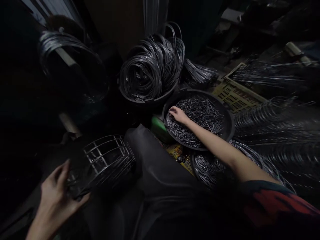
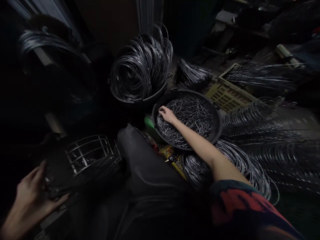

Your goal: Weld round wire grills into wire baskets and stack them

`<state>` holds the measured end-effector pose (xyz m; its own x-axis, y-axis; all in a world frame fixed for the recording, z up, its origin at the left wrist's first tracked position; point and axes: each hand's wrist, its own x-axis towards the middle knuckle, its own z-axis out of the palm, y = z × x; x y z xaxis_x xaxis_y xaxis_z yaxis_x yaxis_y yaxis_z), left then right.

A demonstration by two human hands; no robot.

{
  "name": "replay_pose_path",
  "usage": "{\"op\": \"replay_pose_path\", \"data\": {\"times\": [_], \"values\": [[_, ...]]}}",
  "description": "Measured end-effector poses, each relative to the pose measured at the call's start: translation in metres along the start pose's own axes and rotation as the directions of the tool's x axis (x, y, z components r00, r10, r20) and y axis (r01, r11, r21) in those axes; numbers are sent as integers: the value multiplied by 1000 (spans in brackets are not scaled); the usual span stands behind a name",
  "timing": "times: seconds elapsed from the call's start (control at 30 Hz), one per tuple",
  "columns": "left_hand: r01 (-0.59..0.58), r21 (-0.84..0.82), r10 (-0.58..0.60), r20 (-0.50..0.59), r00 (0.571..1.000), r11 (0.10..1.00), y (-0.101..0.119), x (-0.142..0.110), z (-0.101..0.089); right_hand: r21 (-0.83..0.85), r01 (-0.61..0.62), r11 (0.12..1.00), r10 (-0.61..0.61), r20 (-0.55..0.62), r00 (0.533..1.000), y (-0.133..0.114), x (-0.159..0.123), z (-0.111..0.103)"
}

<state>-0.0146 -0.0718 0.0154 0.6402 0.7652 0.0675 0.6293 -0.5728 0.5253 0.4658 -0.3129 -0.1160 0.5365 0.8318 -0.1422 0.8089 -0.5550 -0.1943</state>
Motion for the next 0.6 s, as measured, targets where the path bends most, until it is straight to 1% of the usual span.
{"op": "replay_pose_path", "data": {"times": [0.03,0.07,0.1,0.13,0.17,0.23,0.3,0.4,0.43,0.47,0.5,0.57,0.6], "values": [[-94,65,93,14,996,993,-1,-3,13,-6,13,1000,-12,9,1000,1,-5,0],[-195,134,191,42,981,972,-2,-6,24,-15,29,999,-28,27,999,3,-10,0],[-285,196,275,77,958,938,-3,-8,34,-24,47,999,-46,53,998,5,-15,0],[-350,239,334,107,937,906,-4,-11,41,-33,66,997,-63,81,995,7,-20,0],[-386,260,365,127,922,885,-4,-14,46,-40,84,996,-79,107,991,8,-24,0],[-410,269,384,144,912,872,-3,-19,51,-44,124,991,-117,137,984,8,-31,3],[-383,239,360,135,923,892,-1,-25,51,-37,170,985,-164,128,978,6,-37,8],[-272,156,251,138,958,950,1,-34,51,7,230,973,-230,55,972,12,-40,22],[-235,127,216,146,965,964,0,-35,51,31,242,970,-242,12,970,17,-38,27],[-201,103,184,153,971,974,-1,-37,51,115,246,962,-237,-87,968,21,-36,31],[-168,82,153,156,976,982,-2,-37,52,167,253,953,-230,-142,963,23,-34,32],[-112,42,104,149,983,993,-4,-38,53,230,253,940,-206,-209,956,15,-37,26],[-96,22,92,142,986,995,-5,-39,54,249,224,942,-166,-233,958,5,-43,18]]}}
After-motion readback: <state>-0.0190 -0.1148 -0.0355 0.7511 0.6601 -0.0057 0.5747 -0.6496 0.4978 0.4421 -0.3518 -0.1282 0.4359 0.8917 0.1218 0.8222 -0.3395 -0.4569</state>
